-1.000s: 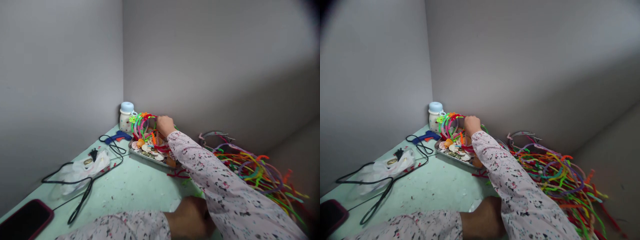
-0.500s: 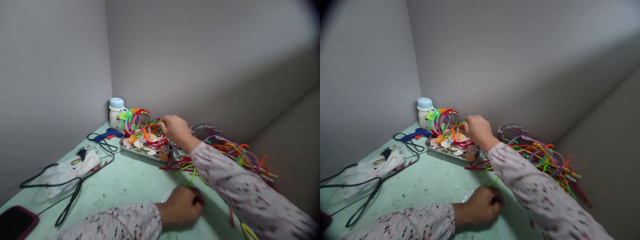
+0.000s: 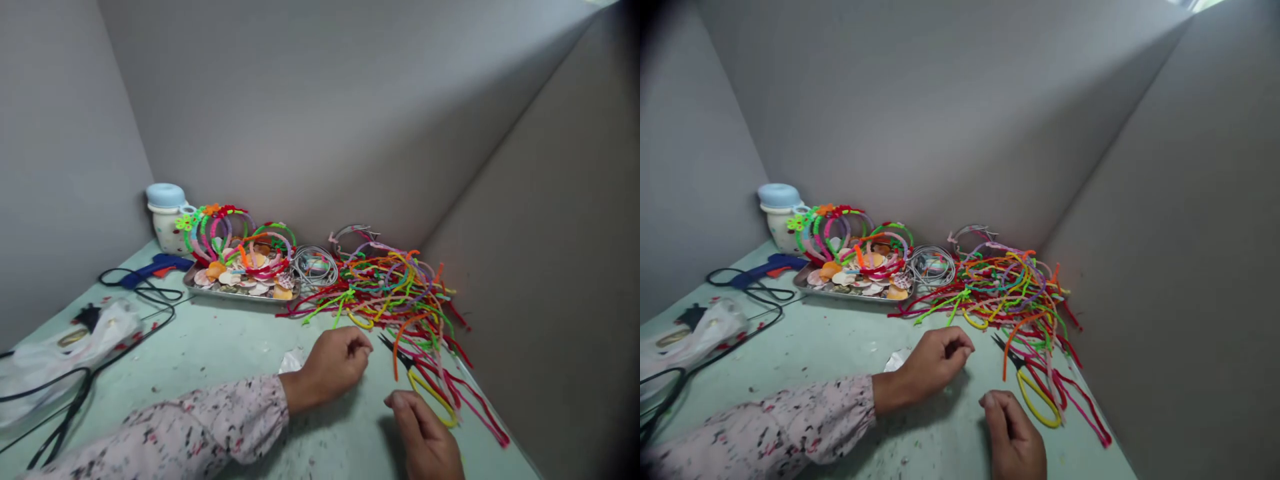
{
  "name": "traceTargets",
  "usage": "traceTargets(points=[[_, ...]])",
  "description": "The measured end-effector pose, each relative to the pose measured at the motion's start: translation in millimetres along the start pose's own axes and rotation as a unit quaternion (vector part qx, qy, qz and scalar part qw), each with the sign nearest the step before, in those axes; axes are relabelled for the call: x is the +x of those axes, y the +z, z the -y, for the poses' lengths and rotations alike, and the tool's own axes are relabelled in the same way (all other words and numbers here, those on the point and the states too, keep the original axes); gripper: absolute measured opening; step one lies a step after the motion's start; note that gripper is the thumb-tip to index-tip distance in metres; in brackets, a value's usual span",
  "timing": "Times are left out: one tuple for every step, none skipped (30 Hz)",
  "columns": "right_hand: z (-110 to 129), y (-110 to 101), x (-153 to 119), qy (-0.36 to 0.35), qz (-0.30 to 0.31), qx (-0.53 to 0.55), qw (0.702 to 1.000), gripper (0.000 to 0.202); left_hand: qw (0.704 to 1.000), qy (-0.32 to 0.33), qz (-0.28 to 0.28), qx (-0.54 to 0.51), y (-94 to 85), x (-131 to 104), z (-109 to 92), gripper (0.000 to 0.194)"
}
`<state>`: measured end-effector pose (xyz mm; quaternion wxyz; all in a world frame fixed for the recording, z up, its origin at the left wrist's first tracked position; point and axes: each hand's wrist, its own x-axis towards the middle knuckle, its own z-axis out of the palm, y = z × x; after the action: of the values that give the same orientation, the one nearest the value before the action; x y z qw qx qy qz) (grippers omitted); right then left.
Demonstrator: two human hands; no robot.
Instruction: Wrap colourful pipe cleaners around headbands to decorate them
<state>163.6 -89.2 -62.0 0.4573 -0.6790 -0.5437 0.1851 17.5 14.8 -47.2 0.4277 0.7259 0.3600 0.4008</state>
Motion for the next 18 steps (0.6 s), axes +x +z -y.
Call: traceTargets(points=[[-5, -1, 1, -0.004, -0.003, -0.007, 1.000, 0.039, 1.000, 0.017, 0.000, -0.003, 3.7, 4, -6, 0.017], [-8, -3, 3, -0.015, -0.005, -0.012, 1.000, 0.040, 1.000, 0.027, -0.001, -0.007, 7.5, 9, -10, 0.017], [-12, -4, 5, -0.026, 0.001, -0.017, 1.000, 0.039, 0.999, 0.032, 0.000, -0.008, 11.3, 14, -12, 0.017], [-15, -5, 7, -0.040, 0.007, -0.021, 0.999, 0.040, 0.999, 0.031, 0.002, -0.007, 14.9, 18, -12, 0.017], [-18, -5, 8, -0.045, 0.024, -0.024, 0.998, 0.040, 1.000, 0.028, 0.007, -0.006, 18.3, 22, -10, 0.017], [-20, -5, 10, -0.048, 0.026, -0.029, 0.998, 0.040, 1.000, 0.024, 0.008, -0.002, 21.6, 26, -5, 0.017], [-22, -5, 11, -0.046, 0.025, -0.033, 0.998, 0.039, 1.000, 0.022, 0.012, 0.000, 24.7, 29, 0, 0.018], [-24, -4, 11, -0.045, 0.027, -0.038, 0.998, 0.039, 1.000, 0.022, 0.016, 0.004, 27.7, 32, 6, 0.018], [-26, -4, 12, -0.041, 0.025, -0.043, 0.998, 0.040, 0.999, 0.024, 0.022, 0.009, 30.7, 34, 12, 0.018], [-27, -4, 13, -0.036, 0.022, -0.047, 0.998, 0.041, 0.999, 0.024, 0.026, 0.009, 33.5, 35, 17, 0.018], [-28, -4, 13, -0.029, 0.021, -0.051, 0.998, 0.042, 0.999, 0.021, 0.032, 0.006, 36.2, 37, 22, 0.018], [-28, -4, 14, -0.021, 0.020, -0.054, 0.998, 0.043, 0.999, 0.017, 0.037, 0.001, 38.7, 37, 25, 0.017], [-28, -5, 15, -0.013, 0.018, -0.055, 0.998, 0.043, 0.999, 0.012, 0.040, -0.005, 40.8, 37, 28, 0.018], [-27, -5, 17, -0.005, 0.018, -0.054, 0.998, 0.043, 0.999, 0.008, 0.046, -0.012, 42.5, 37, 29, 0.017], [-26, -6, 18, 0.003, 0.014, -0.050, 0.999, 0.043, 0.998, 0.002, 0.055, -0.018, 43.7, 36, 30, 0.018], [-24, -6, 19, 0.008, 0.012, -0.044, 0.999, 0.043, 0.998, -0.003, 0.055, -0.024, 44.4, 35, 29, 0.018], [-22, -7, 20, 0.007, 0.014, -0.035, 0.999, 0.043, 0.998, 0.001, 0.055, -0.025, 44.5, 34, 28, 0.018], [-19, -8, 21, 0.006, 0.012, -0.029, 0.999, 0.043, 0.999, 0.010, 0.047, -0.021, 43.9, 33, 27, 0.018]])
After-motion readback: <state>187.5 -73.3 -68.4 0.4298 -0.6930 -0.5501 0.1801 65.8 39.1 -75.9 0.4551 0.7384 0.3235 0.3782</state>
